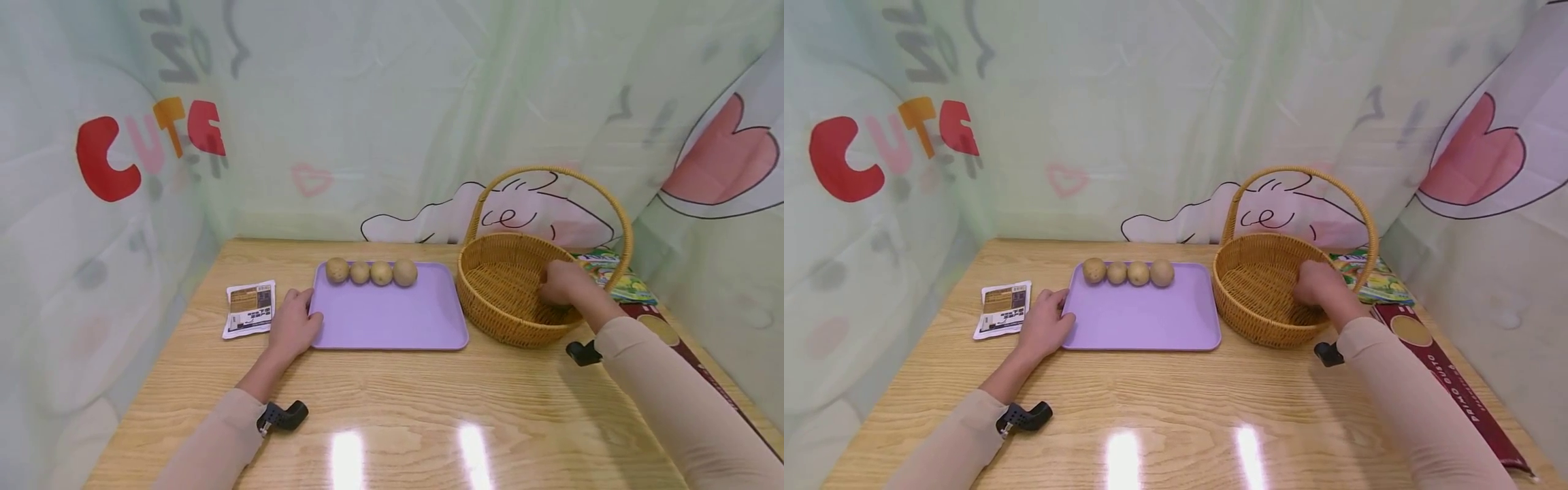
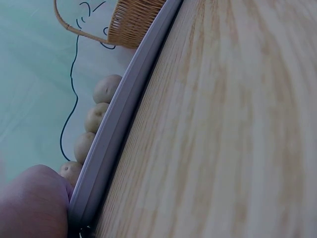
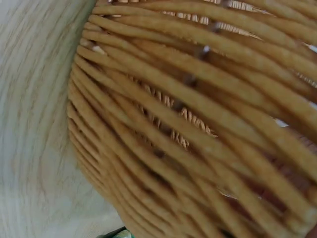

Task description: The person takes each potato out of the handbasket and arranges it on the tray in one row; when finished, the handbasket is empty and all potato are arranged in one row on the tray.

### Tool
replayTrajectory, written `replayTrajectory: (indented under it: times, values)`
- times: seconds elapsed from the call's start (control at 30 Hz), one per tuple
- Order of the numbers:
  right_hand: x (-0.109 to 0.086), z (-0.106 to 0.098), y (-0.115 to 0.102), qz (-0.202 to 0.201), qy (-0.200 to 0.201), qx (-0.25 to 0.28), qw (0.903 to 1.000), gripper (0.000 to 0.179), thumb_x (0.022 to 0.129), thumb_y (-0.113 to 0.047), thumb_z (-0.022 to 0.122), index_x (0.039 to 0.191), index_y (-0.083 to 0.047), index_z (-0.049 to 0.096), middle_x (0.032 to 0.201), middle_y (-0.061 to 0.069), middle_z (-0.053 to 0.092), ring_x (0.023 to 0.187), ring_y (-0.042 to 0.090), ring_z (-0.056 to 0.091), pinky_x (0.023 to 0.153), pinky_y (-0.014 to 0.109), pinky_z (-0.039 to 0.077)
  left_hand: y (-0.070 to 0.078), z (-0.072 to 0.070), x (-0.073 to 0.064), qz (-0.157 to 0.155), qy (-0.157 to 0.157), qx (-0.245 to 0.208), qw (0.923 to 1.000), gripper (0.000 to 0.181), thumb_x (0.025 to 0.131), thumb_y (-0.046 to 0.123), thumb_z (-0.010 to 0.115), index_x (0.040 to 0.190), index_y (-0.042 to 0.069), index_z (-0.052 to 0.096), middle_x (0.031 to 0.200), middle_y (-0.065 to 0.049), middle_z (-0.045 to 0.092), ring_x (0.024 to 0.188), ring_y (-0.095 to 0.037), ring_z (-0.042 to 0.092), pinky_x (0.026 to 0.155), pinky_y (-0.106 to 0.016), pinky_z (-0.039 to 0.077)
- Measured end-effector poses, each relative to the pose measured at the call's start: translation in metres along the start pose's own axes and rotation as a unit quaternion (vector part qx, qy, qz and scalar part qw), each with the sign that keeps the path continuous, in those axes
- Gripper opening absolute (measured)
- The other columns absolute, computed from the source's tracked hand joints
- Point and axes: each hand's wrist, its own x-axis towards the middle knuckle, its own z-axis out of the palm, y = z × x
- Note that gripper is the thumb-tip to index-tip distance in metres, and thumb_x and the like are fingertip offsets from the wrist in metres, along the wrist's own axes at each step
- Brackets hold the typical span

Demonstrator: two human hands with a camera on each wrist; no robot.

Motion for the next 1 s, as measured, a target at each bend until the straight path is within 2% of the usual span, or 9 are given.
replayTrajectory:
  times: [0.23,0.3,0.53,0.8,1.0]
  values:
    - [-0.003,0.002,-0.002,0.016,-0.054,0.017,0.9983,0.027,0.082,-0.005,0.061,0.105,0.010,0.065,0.096,0.024,0.063,0.077,0.029,0.058,0.068,0.043,0.052,0.002,0.000,0.001,0.001,0.000,0.004,1.0000,0.055,0.079,0.016,0.058,0.131,-0.001,0.058,0.105,-0.016,0.057,0.090,-0.032,0.058,0.077,-0.046,0.048]
    - [-0.003,0.003,-0.002,0.013,-0.058,0.020,0.9980,0.028,0.081,-0.003,0.062,0.106,0.011,0.065,0.098,0.025,0.063,0.078,0.030,0.060,0.069,0.043,0.053,0.002,0.000,0.001,0.002,0.001,0.003,1.0000,0.055,0.079,0.016,0.058,0.131,-0.002,0.058,0.105,-0.016,0.057,0.090,-0.032,0.058,0.077,-0.046,0.048]
    - [-0.002,0.007,-0.003,-0.013,-0.011,0.050,0.9986,0.033,0.085,-0.009,0.062,0.111,0.012,0.064,0.104,0.027,0.064,0.087,0.035,0.062,0.074,0.049,0.052,0.001,0.000,0.001,-0.002,0.000,0.004,1.0000,0.055,0.079,0.016,0.058,0.132,-0.001,0.058,0.104,-0.015,0.057,0.089,-0.031,0.058,0.075,-0.046,0.048]
    - [0.000,0.008,-0.013,-0.046,0.070,0.089,0.9925,0.040,0.084,-0.013,0.062,0.118,0.009,0.062,0.105,0.021,0.063,0.080,0.028,0.054,0.066,0.040,0.047,0.000,0.001,0.001,-0.005,-0.003,0.007,1.0000,0.055,0.080,0.016,0.058,0.133,-0.001,0.057,0.105,-0.015,0.056,0.088,-0.032,0.059,0.076,-0.046,0.048]
    - [-0.001,0.003,-0.026,-0.063,0.097,0.116,0.9865,0.037,0.084,-0.012,0.060,0.116,0.006,0.063,0.102,0.018,0.061,0.080,0.028,0.051,0.065,0.039,0.043,0.001,0.000,0.000,-0.002,-0.001,0.009,1.0000,0.054,0.080,0.015,0.058,0.132,-0.001,0.058,0.106,-0.015,0.056,0.089,-0.033,0.059,0.075,-0.047,0.048]
